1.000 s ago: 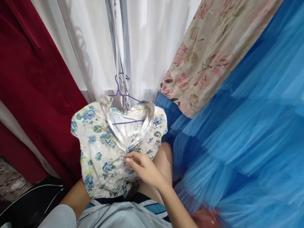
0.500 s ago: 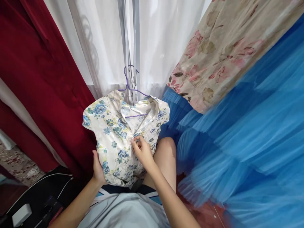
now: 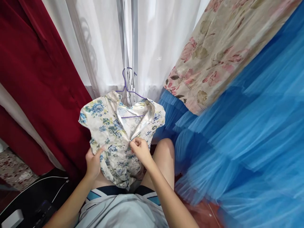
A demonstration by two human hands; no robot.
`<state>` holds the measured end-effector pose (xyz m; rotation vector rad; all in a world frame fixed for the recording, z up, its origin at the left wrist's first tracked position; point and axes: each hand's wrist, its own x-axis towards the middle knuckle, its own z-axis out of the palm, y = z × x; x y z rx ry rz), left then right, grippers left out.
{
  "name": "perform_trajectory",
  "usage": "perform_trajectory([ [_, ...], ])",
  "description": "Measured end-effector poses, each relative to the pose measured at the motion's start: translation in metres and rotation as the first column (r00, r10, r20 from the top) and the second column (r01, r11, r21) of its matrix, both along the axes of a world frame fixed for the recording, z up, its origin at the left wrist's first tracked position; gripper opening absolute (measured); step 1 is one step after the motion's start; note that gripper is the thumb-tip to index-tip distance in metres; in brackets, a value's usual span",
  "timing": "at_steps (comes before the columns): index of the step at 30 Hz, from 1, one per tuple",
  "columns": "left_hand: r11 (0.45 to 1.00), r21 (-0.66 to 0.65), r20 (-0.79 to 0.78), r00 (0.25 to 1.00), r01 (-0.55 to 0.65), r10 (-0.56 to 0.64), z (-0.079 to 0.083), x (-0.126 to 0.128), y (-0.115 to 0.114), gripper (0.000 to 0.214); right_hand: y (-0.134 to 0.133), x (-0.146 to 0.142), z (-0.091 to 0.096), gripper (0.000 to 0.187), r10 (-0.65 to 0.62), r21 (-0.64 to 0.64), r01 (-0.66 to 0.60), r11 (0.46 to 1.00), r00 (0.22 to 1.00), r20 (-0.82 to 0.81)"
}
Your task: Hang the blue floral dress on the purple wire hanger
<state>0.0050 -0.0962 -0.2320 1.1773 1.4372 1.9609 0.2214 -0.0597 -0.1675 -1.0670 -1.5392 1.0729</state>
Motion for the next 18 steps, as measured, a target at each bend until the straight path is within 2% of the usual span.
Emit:
perform_trajectory([
  [2,0.977,0.112,-0.049,0.981,-0.18,0.186,0.004,-0.003,0.004,0.046,-0.008,0.003,0.006,0.017,0.031,-0.027,-0.031,0.999,1.0,-0.002],
  [3,0.967,0.159,-0.108,0.971,-0.197,0.215,0.009,0.0,0.005,0.043,-0.011,0.003,0.009,0.015,0.029,-0.039,-0.029,0.999,1.0,0.001],
  [4,0.972,0.185,-0.203,0.962,-0.148,0.185,0.014,0.007,0.004,0.038,-0.013,0.002,0.011,0.013,0.019,-0.048,-0.019,0.999,1.0,0.006],
  [6,0.988,0.135,-0.407,0.913,0.081,-0.019,0.026,0.025,0.004,0.029,-0.016,-0.002,0.015,0.013,0.021,-0.061,-0.02,0.998,1.0,0.018],
  [8,0.966,0.063,-0.505,0.843,0.252,-0.187,0.036,0.046,0.006,0.025,-0.016,-0.008,0.018,0.013,0.056,-0.066,-0.055,0.996,0.998,-0.001],
  [11,0.965,0.082,-0.492,0.852,0.25,-0.179,0.043,0.065,0.016,0.011,-0.01,-0.013,0.029,0.015,0.121,-0.07,-0.125,0.99,0.99,-0.07],
  [13,0.967,0.076,-0.484,0.857,0.243,-0.177,0.044,0.069,0.022,0.005,0.001,-0.013,0.044,0.017,0.114,-0.066,-0.121,0.99,0.988,-0.107],
  [18,0.969,0.014,-0.508,0.836,0.246,-0.205,0.031,0.081,0.027,0.007,0.051,-0.012,0.108,0.017,0.017,0.048,-0.004,0.999,0.962,-0.273],
])
